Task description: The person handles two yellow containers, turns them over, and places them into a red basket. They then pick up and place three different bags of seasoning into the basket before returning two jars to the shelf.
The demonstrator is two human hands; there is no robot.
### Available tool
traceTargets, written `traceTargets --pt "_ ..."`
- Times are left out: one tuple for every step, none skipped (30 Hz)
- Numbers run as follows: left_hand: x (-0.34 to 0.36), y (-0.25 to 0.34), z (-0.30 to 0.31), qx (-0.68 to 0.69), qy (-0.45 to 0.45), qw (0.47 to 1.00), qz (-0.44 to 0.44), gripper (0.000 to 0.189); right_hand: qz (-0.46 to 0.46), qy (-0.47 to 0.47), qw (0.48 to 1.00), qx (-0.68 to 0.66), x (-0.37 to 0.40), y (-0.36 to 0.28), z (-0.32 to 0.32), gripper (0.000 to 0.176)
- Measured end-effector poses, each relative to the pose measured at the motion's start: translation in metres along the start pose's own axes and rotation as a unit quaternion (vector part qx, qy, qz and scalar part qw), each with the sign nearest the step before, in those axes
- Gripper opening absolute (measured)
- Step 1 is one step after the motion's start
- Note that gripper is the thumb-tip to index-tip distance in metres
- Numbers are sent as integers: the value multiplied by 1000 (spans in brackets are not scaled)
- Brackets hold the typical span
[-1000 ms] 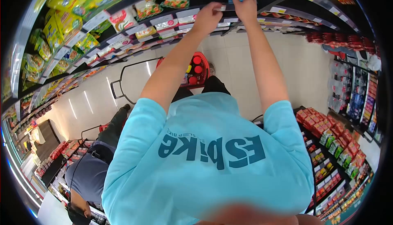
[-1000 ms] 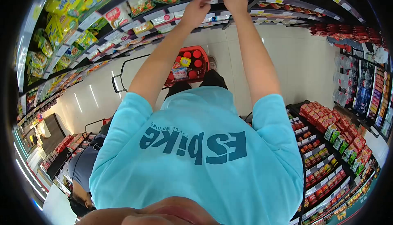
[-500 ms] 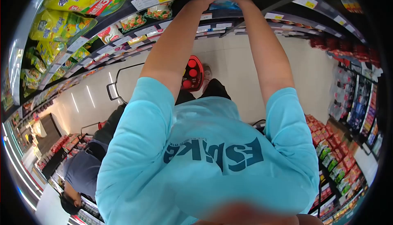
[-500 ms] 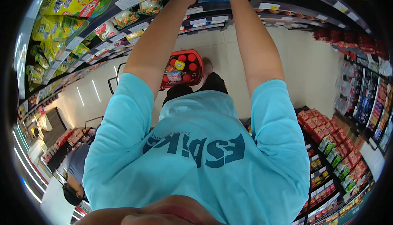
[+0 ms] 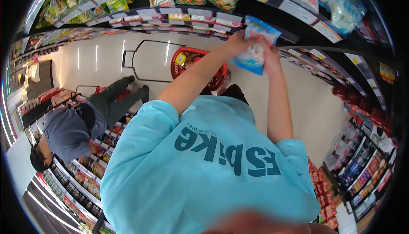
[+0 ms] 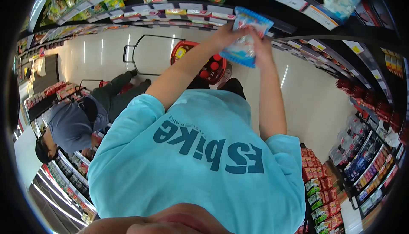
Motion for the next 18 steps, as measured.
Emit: traceTargets --pt "14 -47 8 4 25 998 59 42 -25 23 999 28 6 34 0 51" --pt "28 -89 18 9 51 992 117 41 -47 44 996 58 10 65 -1 49" --pt "43 -111 27 15 59 991 119 41 -61 34 995 65 17 90 -11 49" --pt "64 -136 33 74 56 985 145 41 -76 25 994 73 26 116 -17 49" --pt "80 -159 39 132 54 975 167 40 -91 22 991 93 25 152 -14 49" --pt "90 -181 51 138 65 974 168 40 -104 24 987 122 26 182 -15 47" --pt "105 -204 60 121 79 971 188 41 -133 11 986 101 36 196 -29 46" --pt "121 -229 66 107 90 968 211 43 -165 2 983 80 49 213 -40 45" --pt "134 -243 73 122 91 961 233 45 -177 1 980 87 54 230 -45 45" --pt "145 -256 79 131 94 957 241 45 -192 -13 978 75 59 248 -52 44" --pt "155 -271 88 114 105 955 254 46 -208 -23 976 64 63 265 -57 44" --pt "163 -287 97 97 114 952 265 48 -218 -18 973 70 64 284 -57 44" --pt "170 -307 104 72 106 949 289 51 -221 -26 971 84 62 301 -57 43" --pt "176 -326 108 84 104 945 299 51 -227 -35 968 101 62 320 -57 43" --pt "181 -343 115 89 105 945 296 51 -230 -39 967 100 60 341 -54 44" --pt "186 -364 121 93 107 945 293 51 -242 -35 964 108 58 359 -52 44" --pt "190 -387 124 117 91 945 293 50 -233 -51 960 149 53 374 -54 44" --pt "196 -405 134 42 84 945 315 49 -226 -67 953 189 55 386 -58 44"
Point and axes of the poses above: each hand's wrist, its own x-axis away from the middle knuckle, its own z-axis out of the back of the hand, y = z × x, the point moved 9 cm from there along -x, towards the middle knuckle, and after that the axes turned 6 degrees about -x, right-handed, at the moved point
